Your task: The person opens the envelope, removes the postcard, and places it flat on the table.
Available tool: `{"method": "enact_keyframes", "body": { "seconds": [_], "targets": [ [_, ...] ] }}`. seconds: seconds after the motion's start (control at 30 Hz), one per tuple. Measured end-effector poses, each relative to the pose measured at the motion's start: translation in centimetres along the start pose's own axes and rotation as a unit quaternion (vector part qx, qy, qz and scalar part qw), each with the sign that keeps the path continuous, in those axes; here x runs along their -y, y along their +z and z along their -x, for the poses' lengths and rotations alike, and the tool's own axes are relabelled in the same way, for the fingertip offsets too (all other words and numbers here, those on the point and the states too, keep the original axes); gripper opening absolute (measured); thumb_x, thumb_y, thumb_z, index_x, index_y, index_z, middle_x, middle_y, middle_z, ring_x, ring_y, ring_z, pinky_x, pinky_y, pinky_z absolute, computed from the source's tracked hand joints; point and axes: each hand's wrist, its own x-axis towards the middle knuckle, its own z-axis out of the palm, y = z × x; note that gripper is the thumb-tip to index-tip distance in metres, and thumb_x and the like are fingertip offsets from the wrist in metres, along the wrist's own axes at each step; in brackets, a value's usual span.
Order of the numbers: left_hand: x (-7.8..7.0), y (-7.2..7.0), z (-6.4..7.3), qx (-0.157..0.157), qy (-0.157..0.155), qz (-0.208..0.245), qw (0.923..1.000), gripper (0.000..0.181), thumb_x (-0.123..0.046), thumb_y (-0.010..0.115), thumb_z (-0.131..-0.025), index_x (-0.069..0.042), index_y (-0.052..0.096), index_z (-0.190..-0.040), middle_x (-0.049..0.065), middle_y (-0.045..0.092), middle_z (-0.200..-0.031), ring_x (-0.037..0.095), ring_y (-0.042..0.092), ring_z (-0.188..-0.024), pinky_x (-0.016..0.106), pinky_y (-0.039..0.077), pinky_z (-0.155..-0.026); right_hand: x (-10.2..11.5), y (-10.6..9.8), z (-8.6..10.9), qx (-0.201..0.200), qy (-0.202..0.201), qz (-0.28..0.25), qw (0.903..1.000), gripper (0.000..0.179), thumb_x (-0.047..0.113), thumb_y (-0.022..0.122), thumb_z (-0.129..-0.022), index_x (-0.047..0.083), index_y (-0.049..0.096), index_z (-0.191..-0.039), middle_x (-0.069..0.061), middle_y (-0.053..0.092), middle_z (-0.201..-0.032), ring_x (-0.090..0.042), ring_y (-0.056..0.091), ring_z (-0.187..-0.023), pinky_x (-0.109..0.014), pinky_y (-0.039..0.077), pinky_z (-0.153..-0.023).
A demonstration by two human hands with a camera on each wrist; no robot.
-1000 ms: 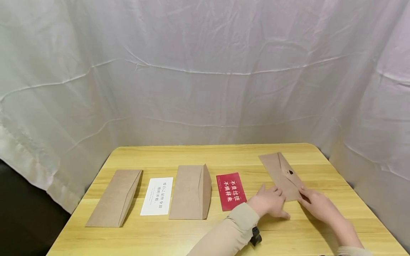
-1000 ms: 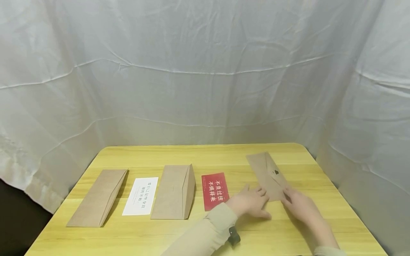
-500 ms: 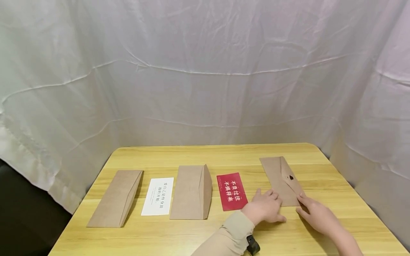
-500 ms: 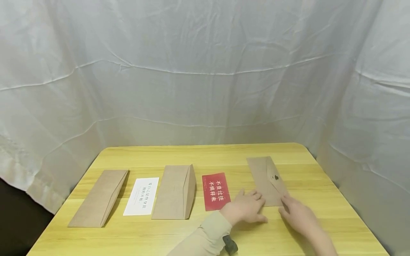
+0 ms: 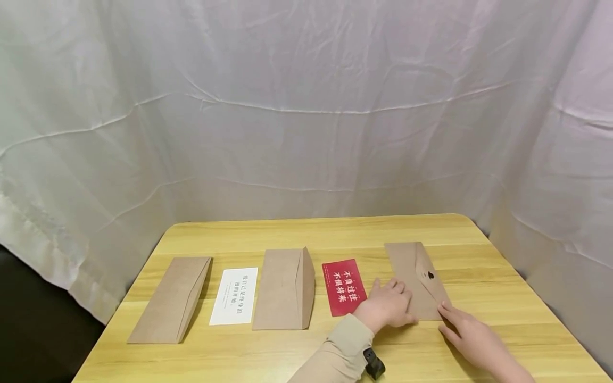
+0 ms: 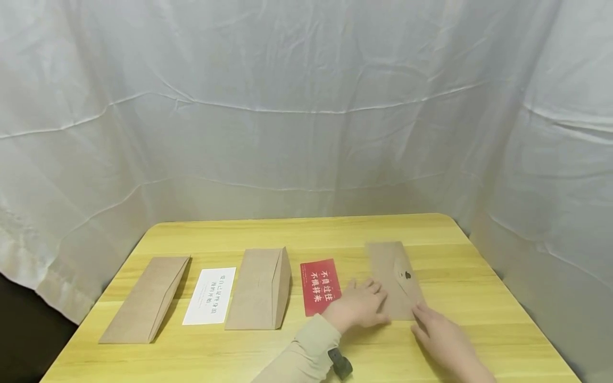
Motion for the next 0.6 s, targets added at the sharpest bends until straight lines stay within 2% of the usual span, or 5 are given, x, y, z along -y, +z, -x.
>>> {"method": "enact_keyframes", "body": {
  "seconds": [0.17, 0.37, 0.6],
  "targets": [
    [0.5, 0.2, 0.0, -0.004, -0.011, 0.001, 0.9999, 0.064, -0.067, 0.053, -0.088, -0.036, 0.044, -0.144, -0.014, 0.036, -0.156, 0.008, 0.029, -0.147, 0.041, 0.028, -0.12, 0.5, 0.3, 0.8, 0.002, -0.01, -0.001, 0.9999, 0.044, 0.026, 0.067, -0.091, 0.001, 0.064, -0.127, -0.023, 0.061, -0.131, -0.04, 0.062, -0.114, -0.056, 0.051, -0.092],
    [1.0, 0.2, 0.3, -0.008, -0.029, 0.01, 0.9995, 0.074, -0.07, 0.057, -0.083, -0.033, 0.043, -0.145, -0.009, 0.035, -0.157, 0.01, 0.028, -0.147, 0.044, 0.029, -0.119, 1.4, 0.3, 1.4, 0.031, -0.009, -0.002, 0.9995, 0.046, 0.03, 0.066, -0.091, 0.003, 0.063, -0.128, -0.019, 0.061, -0.133, -0.038, 0.062, -0.115, -0.054, 0.051, -0.093],
    [1.3, 0.0, 0.7, -0.001, -0.025, 0.005, 0.9997, 0.082, -0.075, 0.058, -0.079, -0.033, 0.041, -0.147, -0.008, 0.032, -0.158, 0.01, 0.026, -0.148, 0.045, 0.029, -0.119, 2.2, 0.0, 1.5, 0.03, 0.002, 0.0, 0.9996, 0.045, 0.03, 0.067, -0.09, 0.003, 0.065, -0.126, -0.019, 0.062, -0.131, -0.037, 0.063, -0.114, -0.053, 0.052, -0.092]
  ]
}}
